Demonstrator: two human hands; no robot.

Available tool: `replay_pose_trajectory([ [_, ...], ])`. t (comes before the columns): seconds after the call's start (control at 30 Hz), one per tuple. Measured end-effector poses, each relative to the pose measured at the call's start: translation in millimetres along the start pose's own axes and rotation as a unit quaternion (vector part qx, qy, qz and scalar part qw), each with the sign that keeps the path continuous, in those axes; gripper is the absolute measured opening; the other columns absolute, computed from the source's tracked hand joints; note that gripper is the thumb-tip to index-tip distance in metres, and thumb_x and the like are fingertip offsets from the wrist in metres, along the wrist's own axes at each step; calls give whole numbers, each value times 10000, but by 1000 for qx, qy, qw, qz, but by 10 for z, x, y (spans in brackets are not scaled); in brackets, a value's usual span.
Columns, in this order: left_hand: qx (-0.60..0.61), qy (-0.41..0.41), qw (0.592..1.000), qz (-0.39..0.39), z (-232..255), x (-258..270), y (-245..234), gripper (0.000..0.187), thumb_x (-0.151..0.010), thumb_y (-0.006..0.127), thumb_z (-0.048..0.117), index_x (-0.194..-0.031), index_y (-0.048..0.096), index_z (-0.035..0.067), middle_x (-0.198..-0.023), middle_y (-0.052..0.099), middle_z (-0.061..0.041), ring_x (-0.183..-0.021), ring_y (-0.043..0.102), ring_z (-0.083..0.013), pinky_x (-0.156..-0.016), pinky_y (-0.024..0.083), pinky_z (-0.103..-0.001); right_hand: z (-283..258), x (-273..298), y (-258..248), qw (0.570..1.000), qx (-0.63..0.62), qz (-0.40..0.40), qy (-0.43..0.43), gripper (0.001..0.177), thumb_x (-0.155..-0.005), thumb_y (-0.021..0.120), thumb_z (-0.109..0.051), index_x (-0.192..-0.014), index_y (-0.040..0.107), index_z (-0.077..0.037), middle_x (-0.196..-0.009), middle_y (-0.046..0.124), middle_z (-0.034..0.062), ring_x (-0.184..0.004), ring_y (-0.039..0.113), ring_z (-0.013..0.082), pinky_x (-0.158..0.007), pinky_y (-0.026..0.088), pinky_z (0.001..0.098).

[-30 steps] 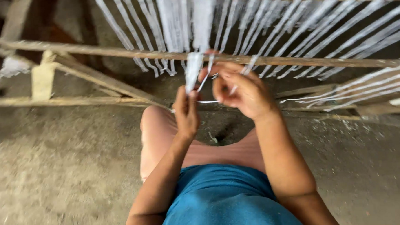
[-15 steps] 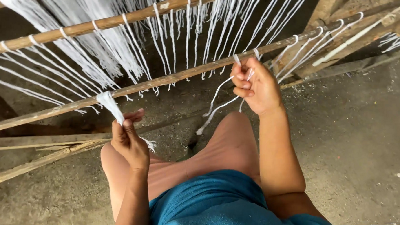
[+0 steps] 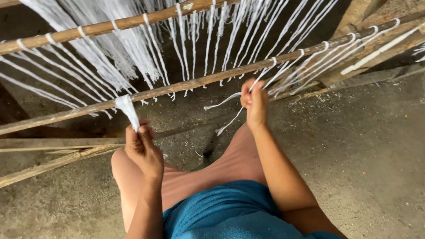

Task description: The person is tying bundles of white threads onto the horizontal bars of a wooden weaving loom.

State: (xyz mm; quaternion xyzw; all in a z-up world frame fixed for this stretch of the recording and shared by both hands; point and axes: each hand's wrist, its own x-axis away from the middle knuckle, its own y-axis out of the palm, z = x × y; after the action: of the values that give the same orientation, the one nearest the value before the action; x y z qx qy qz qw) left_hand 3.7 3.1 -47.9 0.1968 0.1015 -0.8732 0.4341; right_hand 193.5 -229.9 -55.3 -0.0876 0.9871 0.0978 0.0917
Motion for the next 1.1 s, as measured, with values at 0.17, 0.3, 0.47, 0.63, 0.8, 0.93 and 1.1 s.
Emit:
replay_pose_trajectory([
  [0.17, 2, -1, 1000, 16, 67, 14, 47, 250, -1109, 482, 178, -1058, 691, 52, -584, 452, -22, -587, 414, -135, -612, 429, -301, 1220, 328, -68, 986, 162, -11, -30, 500, -1114, 476, -392, -717, 580, -107, -505, 406, -22, -471, 388, 87, -500, 321, 210],
  [0.3, 38, -22, 999, -23, 187, -6, 21, 407, -1105, 419, 376, -1265, 683, 111, -576, 465, -23, -559, 416, -125, -588, 428, -294, 2537, 519, -514, 925, 308, -107, 193, 518, -973, 680, -650, -878, 561, -155, -729, 564, 47, -709, 582, 247, -720, 480, 372],
  [0.47, 87, -54, 995, -9, 322, -42, 30, 253, -1099, 490, 239, -1239, 662, 118, -558, 500, -16, -546, 435, -101, -574, 426, -271, 1528, 679, 343, 738, 342, -436, 385, 445, -971, 628, -408, -1123, 618, 10, -786, 570, 108, -542, 489, 124, -332, 371, 201],
  [0.63, 147, -63, 987, -10, 441, -93, 26, 192, -1090, 519, 207, -1128, 648, 70, -778, 677, -106, -631, 587, -137, -640, 510, -296, 373, 620, 1413, 925, 63, -376, 18, 346, -1000, 564, 42, -678, 577, -86, -693, 507, 22, -439, 498, 117, -342, 391, 185],
  [0.8, 156, -45, 987, 8, 467, -101, 45, 167, -1091, 528, 175, -1152, 637, 63, -779, 644, -73, -605, 485, -72, -576, 433, -239, -863, 588, 1865, 957, -9, -274, -91, 145, -1029, 665, -69, -1138, 644, 25, -811, 587, 109, -595, 563, 112, -567, 521, 229],
  [0.93, 174, -53, 983, 21, 418, -62, 90, 181, -1091, 532, 190, -1152, 626, 48, -802, 636, -89, -622, 502, -88, -593, 439, -246, -649, 430, 1731, 958, -45, -266, -91, 131, -1029, 635, -34, -1110, 647, 68, -901, 638, 159, -688, 600, 129, -625, 547, 241],
  [1.1, 167, -37, 985, 36, 635, -107, 76, 206, -1102, 505, 177, -1147, 622, 15, -875, 666, -131, -766, 578, -112, -757, 554, -318, -605, 393, 1522, 884, -356, -294, 76, 229, -1061, 570, -201, -1290, 582, -197, -1298, 637, 130, -1307, 603, 323, -1121, 519, 545],
])
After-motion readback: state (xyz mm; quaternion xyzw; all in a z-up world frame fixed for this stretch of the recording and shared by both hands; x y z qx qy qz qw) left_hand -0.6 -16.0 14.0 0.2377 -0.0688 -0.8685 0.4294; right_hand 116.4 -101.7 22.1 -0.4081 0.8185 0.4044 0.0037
